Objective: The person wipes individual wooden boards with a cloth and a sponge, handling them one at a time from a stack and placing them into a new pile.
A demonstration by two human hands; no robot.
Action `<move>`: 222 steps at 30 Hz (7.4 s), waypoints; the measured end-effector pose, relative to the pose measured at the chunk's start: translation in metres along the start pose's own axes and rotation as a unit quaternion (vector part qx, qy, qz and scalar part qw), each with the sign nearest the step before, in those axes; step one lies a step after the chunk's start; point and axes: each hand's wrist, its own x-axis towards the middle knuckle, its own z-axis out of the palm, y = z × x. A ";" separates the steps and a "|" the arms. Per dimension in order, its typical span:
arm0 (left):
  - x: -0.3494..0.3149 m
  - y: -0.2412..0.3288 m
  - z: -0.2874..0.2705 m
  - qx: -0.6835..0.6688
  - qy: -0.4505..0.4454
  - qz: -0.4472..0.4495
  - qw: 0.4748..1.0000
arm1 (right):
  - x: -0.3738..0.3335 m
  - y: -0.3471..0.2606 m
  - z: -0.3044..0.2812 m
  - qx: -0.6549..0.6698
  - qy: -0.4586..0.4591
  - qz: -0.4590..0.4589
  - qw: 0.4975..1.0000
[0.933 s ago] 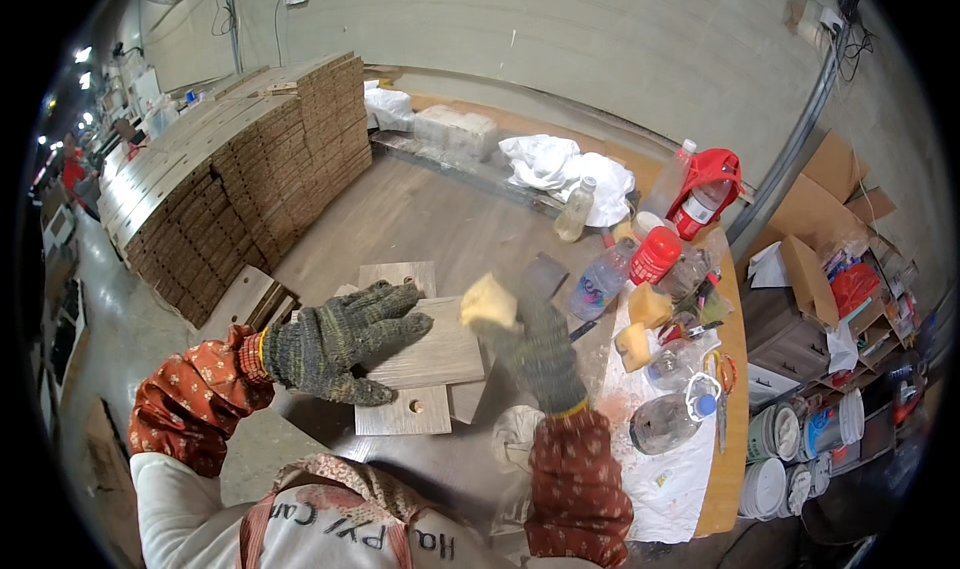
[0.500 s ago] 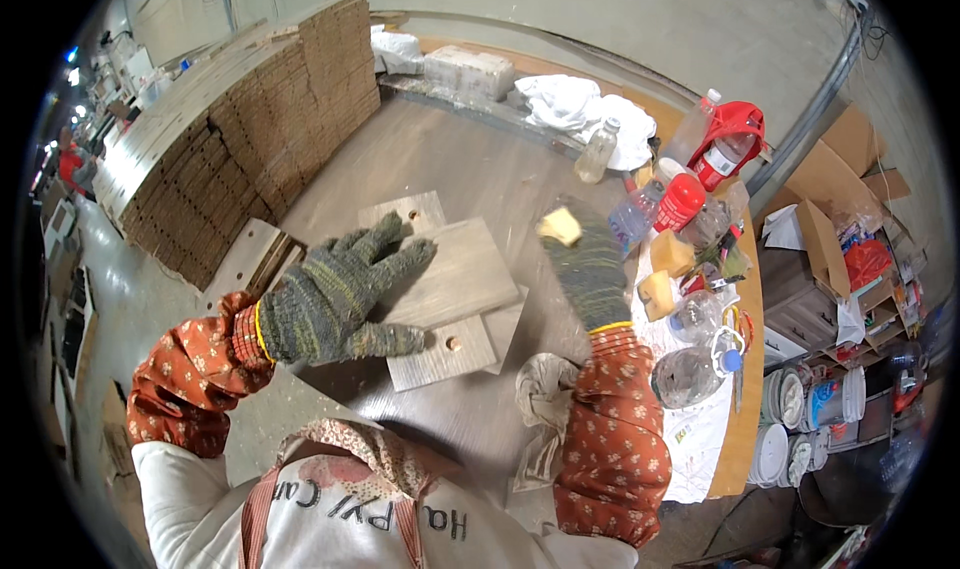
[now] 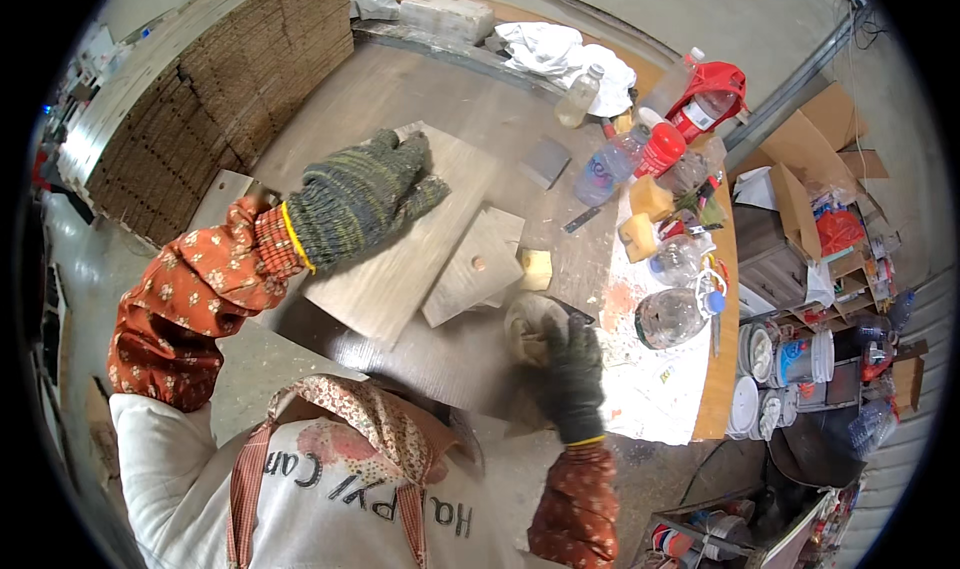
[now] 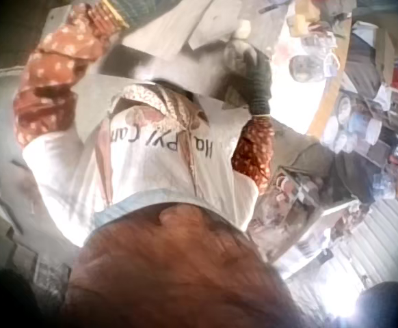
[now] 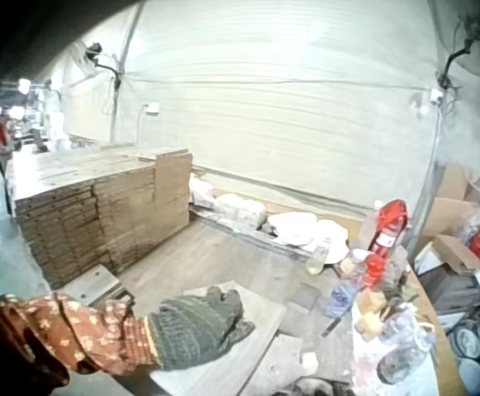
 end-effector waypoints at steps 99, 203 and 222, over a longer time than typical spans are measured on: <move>-0.107 0.016 0.025 -0.107 0.179 0.161 0.965 | 0.114 -0.106 -0.218 -0.055 0.259 -0.445 0.855; -0.089 0.015 0.071 -0.270 0.335 0.195 0.881 | 0.165 -0.092 -0.177 0.341 0.135 -0.302 0.880; -0.057 0.019 0.080 -0.397 0.187 -0.014 0.899 | 0.127 -0.147 -0.198 0.384 0.036 -0.364 0.848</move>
